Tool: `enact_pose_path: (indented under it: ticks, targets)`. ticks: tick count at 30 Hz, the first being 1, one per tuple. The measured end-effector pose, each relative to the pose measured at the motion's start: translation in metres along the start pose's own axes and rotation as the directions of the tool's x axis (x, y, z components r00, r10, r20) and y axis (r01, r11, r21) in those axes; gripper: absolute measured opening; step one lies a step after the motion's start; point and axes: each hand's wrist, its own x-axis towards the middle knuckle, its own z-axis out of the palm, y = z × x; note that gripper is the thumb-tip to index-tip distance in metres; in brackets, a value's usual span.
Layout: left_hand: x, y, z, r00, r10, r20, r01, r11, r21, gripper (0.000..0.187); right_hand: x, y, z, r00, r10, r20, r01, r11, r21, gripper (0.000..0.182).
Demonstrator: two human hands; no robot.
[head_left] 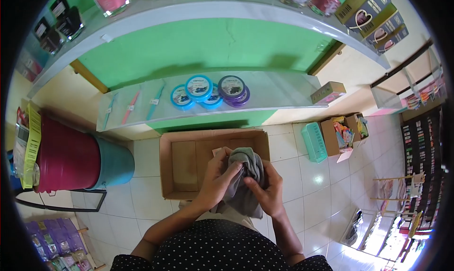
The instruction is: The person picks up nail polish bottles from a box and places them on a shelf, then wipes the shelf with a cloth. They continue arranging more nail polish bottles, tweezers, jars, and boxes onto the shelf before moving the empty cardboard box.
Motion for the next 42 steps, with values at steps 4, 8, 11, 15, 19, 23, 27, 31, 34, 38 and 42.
enact_pose_path:
  ticks: [4,8,11,15,19,23,27,31,34,38,42]
  targets:
    - [-0.007,-0.02,0.008,0.986,-0.075,0.151,0.053,0.988,0.144,0.018,0.022,0.018,-0.011,0.921,-0.065,-0.385,0.185,0.942,0.282,0.02]
    - [-0.013,-0.029,0.005,0.953,-0.151,0.264,0.072,0.956,0.285,0.027,0.118,0.004,-0.043,0.632,-0.393,-0.668,0.336,0.916,-0.22,0.014]
    - [-0.019,-0.028,-0.01,0.957,-0.205,0.205,0.129,0.935,0.329,0.03,0.178,0.01,-0.048,0.729,-0.563,-0.389,0.255,0.751,-0.609,0.02]
    - [-0.024,-0.039,-0.04,0.978,-0.167,0.124,0.11,0.921,0.373,0.03,0.164,0.014,-0.03,0.78,-0.607,-0.154,0.303,0.58,-0.756,0.022]
    - [-0.025,-0.052,-0.067,0.978,-0.206,-0.019,0.198,0.905,0.377,0.03,0.14,0.024,-0.033,0.742,-0.667,-0.065,0.414,0.533,-0.738,0.021]
    - [-0.022,-0.073,-0.085,0.957,-0.278,-0.083,0.284,0.84,0.462,0.028,0.112,0.038,-0.041,0.662,-0.717,-0.218,0.448,0.612,-0.652,0.017]
    - [-0.032,-0.087,-0.102,0.937,-0.326,-0.129,0.343,0.777,0.528,0.031,0.054,0.125,-0.046,0.688,-0.53,-0.496,0.518,0.837,-0.176,0.004]
    - [-0.069,-0.12,-0.144,0.903,-0.328,-0.277,0.428,0.652,0.626,0.028,0.017,0.231,-0.03,0.854,0.25,-0.457,-0.464,0.762,-0.451,0.026]
    - [-0.1,-0.142,-0.172,0.892,-0.338,-0.299,0.446,0.56,0.698,0.024,-0.011,0.342,-0.007,0.838,0.487,-0.246,-0.469,0.415,-0.78,0.02]
    - [-0.125,-0.156,-0.184,0.854,-0.36,-0.375,0.515,0.487,0.705,0.024,-0.034,0.436,0.024,0.661,0.75,-0.037,-0.278,0.199,-0.94,0.014]
    - [-0.136,-0.163,-0.182,0.844,-0.361,-0.396,0.53,0.457,0.714,0.025,-0.04,0.451,0.03,0.672,0.74,0.021,-0.131,0.147,-0.98,0.014]
